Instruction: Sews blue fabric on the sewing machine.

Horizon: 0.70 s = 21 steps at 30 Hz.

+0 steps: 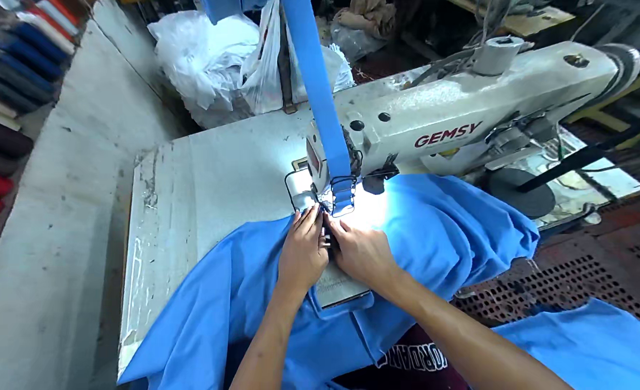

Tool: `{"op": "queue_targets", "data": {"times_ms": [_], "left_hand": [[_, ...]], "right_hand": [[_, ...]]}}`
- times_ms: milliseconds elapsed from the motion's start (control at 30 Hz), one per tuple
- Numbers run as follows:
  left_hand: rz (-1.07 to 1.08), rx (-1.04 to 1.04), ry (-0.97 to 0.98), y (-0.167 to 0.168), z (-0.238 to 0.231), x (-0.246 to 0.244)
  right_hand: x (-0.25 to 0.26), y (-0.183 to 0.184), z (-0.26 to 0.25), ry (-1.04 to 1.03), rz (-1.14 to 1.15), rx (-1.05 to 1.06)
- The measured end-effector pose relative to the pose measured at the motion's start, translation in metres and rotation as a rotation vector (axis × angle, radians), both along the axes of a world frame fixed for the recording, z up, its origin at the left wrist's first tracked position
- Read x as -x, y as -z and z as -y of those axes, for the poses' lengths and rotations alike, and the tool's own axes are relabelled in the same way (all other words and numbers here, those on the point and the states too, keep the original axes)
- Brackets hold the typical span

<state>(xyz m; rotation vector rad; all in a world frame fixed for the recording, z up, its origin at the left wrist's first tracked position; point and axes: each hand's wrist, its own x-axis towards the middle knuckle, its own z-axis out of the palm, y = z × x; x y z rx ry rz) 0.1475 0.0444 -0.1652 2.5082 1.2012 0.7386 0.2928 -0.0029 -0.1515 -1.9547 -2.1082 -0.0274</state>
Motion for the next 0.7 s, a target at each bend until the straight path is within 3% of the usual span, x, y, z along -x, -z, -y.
{"op": "queue_targets", "data": {"times_ms": [433, 533, 700], "left_hand": [[-0.112, -0.024, -0.026, 0.001, -0.007, -0.002], [-0.124, -0.032, -0.029, 0.002, -0.013, -0.003], [-0.039, -0.024, -0.004, 0.007, -0.044, -0.003]], "right_hand": [[-0.004, -0.003, -0.009, 0.010, 0.009, 0.040], [-0.006, 0.002, -0.005, -0.007, -0.035, -0.026], [-0.011, -0.011, 0.004, -0.027, -0.159, 0.093]]}}
